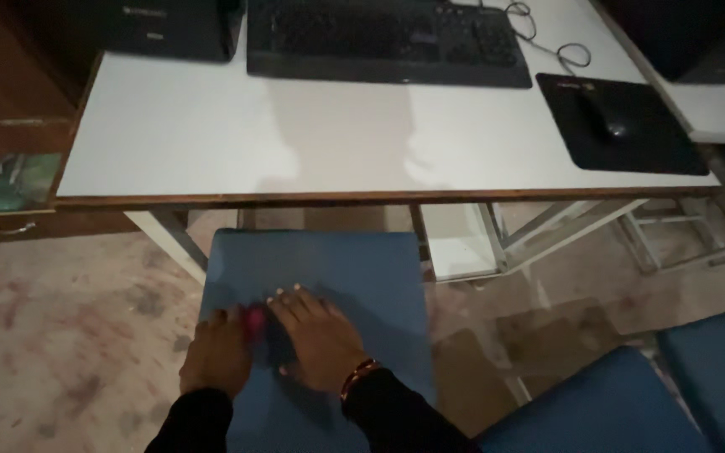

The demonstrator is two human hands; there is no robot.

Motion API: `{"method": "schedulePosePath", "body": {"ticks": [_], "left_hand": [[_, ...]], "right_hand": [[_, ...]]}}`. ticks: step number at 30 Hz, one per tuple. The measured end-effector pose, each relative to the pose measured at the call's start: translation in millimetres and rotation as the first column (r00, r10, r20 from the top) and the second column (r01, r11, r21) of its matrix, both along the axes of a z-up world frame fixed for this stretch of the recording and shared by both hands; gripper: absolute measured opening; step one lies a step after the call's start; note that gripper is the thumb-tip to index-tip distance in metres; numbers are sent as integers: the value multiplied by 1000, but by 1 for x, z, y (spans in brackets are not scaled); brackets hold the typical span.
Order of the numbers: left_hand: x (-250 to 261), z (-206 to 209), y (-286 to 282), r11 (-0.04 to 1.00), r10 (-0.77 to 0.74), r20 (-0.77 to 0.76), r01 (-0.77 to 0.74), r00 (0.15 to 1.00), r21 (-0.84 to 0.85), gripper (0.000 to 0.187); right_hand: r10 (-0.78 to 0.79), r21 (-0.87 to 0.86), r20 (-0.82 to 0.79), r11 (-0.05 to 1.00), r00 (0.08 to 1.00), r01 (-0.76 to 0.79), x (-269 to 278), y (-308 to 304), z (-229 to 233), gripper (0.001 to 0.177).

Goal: The person wipes a mousepad, keyboard, desk surface, chair seat, and computer tower using a pink cloth. The person moves between items and wipes each surface in sequence.

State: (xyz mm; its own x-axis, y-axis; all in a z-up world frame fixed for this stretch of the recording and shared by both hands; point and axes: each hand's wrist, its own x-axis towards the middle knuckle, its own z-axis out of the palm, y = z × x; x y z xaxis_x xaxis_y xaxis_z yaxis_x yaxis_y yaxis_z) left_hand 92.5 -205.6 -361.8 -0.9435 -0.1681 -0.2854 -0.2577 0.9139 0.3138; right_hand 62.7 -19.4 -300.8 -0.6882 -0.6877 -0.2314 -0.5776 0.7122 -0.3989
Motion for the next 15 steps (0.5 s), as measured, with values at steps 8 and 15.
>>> {"method": "schedulePosePath", "body": {"ticks": [8,15], "left_hand": [[4,-39,-31,990,140,36,-138,990,-38,47],[-4,-63,-54,966,233,128,-244,964,86,53]], "right_hand": [[-3,-30,45,1000,999,5,-6,-29,-20,114],[22,-51,38,998,999,-20,-10,-53,-39,123]]}}
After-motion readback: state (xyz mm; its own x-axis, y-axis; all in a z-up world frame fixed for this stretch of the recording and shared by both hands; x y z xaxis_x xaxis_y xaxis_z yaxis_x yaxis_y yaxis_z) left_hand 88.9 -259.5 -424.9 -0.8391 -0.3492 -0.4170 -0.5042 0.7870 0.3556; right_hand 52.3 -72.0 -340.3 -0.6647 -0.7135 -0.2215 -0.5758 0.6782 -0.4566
